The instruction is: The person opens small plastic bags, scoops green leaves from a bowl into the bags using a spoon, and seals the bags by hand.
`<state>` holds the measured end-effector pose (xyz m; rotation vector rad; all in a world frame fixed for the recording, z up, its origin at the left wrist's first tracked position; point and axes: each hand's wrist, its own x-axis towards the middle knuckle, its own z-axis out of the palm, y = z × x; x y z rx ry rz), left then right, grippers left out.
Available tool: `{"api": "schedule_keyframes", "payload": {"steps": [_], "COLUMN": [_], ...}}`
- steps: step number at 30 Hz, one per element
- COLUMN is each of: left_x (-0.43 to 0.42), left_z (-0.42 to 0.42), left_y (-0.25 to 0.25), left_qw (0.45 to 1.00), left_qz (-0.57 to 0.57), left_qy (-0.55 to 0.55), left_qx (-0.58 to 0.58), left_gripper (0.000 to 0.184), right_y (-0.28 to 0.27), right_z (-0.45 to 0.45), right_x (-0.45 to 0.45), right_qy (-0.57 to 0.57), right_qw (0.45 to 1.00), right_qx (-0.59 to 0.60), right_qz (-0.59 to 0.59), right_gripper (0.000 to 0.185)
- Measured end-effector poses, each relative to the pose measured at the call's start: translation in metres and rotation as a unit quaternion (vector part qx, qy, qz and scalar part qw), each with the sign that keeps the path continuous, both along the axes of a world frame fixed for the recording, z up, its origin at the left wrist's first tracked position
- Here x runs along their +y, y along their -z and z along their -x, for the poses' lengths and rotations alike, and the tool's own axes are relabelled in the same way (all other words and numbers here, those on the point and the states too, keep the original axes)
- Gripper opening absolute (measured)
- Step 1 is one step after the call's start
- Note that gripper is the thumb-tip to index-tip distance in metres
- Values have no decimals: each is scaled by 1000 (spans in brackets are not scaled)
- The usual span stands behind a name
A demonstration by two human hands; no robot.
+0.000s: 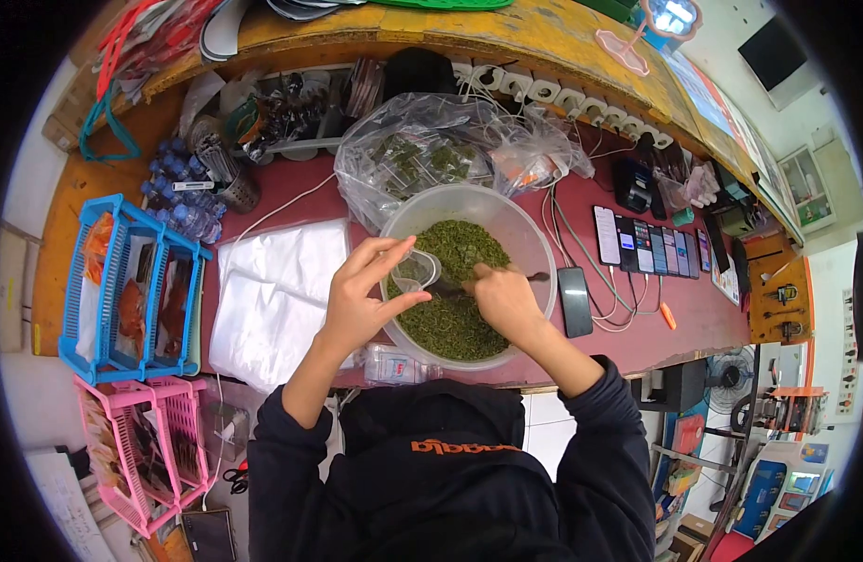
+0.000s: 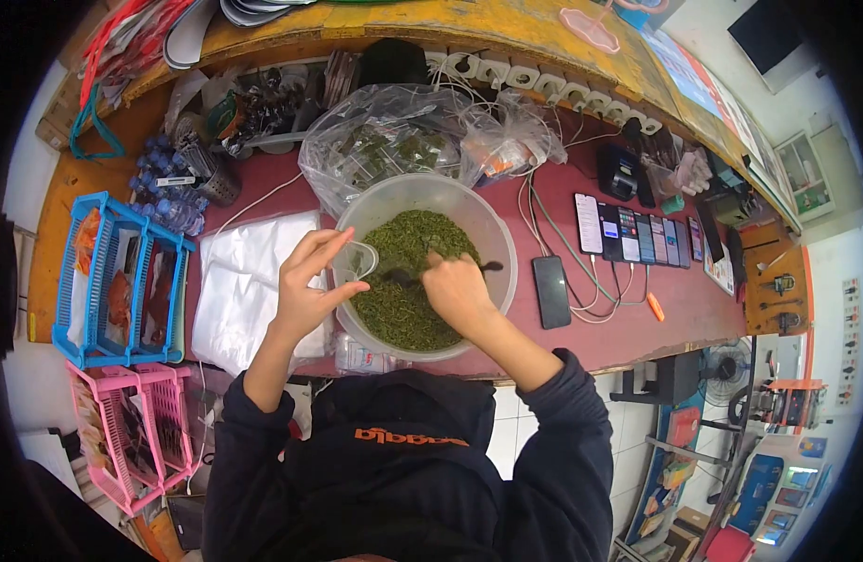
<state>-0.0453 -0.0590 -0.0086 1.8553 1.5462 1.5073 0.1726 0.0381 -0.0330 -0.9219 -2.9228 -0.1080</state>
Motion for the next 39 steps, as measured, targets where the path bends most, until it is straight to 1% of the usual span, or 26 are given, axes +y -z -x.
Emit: {"api": "schedule_keyframes", "payload": {"steps": [2, 3, 4, 6, 7, 9, 10, 12, 13, 14, 15, 16, 17, 18, 20, 21, 23, 26, 28, 30, 31, 32, 34, 36, 38, 39], "left_x": [0, 0, 0, 1, 2, 4, 5, 5, 6, 7, 8, 8, 9, 10, 15, 17, 19, 20, 18, 14, 13, 11, 9, 8, 8, 9], "left_z": [0, -1, -2, -4, -4, -3, -2, -3, -3, -5, -6, -10, -17, -23, -34, -39, -47, -47, -44, -43, -44, -46, -58, -62, -57, -48], "left_y": [-1, -1, -1, -3, -2, 1, 2, 3, 5, 8, 9, 10, 11, 12, 17, 15, 10, 9, 12, 14, 14, 14, 15, 12, 3, -1], "left_qw": [1000, 1000, 1000, 1000, 1000, 1000, 1000, 999, 999, 995, 990, 990, 986, 981, 981, 980, 981, 982, 982, 980, 976, 970, 967, 963, 975, 983], "left_qz": [0, 2, 2, 31, 31, 7, 8, 24, 24, 49, 73, 73, 103, 134, 122, 125, 128, 129, 117, 104, 88, 72, 49, 26, 43, 43], "left_qy": [1, 4, 4, -1, 0, -3, -4, -28, -28, -32, -36, -36, -33, -30, -30, -33, -41, -51, -71, -91, -118, -144, -155, -167, -140, -112], "left_qx": [1, 1, 1, -6, -5, 25, 25, 36, 36, 76, 116, 116, 128, 140, 148, 149, 141, 125, 133, 141, 163, 184, 197, 211, 169, 141], "left_gripper": [67, 68, 68, 69, 69, 70, 70, 69, 69, 68, 68, 68, 69, 69, 70, 70, 69, 69, 69, 68, 67, 67, 67, 67, 73, 57], "right_y": [-13, -25, -33, -42, -42, -42, -44, -52, -55, -59, -64, -69, -73, -72, -70, -70, -72, -73, -86, -97, -102, -101, -94, -57, -51, -50], "right_z": [-6, -8, -10, -20, -25, -36, -42, -52, -56, -57, -57, -57, -56, -53, -48, -45, -41, -43, -51, -60, -62, -55, -27, -3, -7, -8], "right_x": [-10, -15, -16, -14, -11, -2, 0, 3, 3, 1, -2, -4, -8, -12, -19, -22, -29, -32, -33, -31, -32, -32, -32, -22, -17, -16], "right_qy": [-35, -32, -31, -36, -35, 21, 20, 82, 120, 121, 135, 149, 164, 164, 119, 119, 72, 84, 110, 155, 168, 170, 74, -16, -16, -14], "right_qw": [994, 989, 989, 962, 962, 933, 933, 926, 930, 930, 936, 938, 940, 940, 947, 947, 953, 942, 942, 949, 956, 955, 944, 948, 943, 938], "right_qx": [-11, 12, 11, 97, 97, 150, 149, 191, 182, 182, 217, 251, 258, 257, 296, 295, 267, 282, 286, 256, 237, 237, 299, 287, 303, 316], "right_qz": [98, 144, 145, 253, 253, 326, 326, 315, 296, 296, 241, 186, 150, 151, -28, -28, -123, -158, -137, -102, -46, -47, 119, 140, 139, 145], "right_gripper": [12, 10, 10, 10, 10, 13, 13, 13, 12, 12, 11, 11, 9, 9, 10, 10, 13, 14, 12, 11, 13, 13, 14, 13, 12, 11]}}
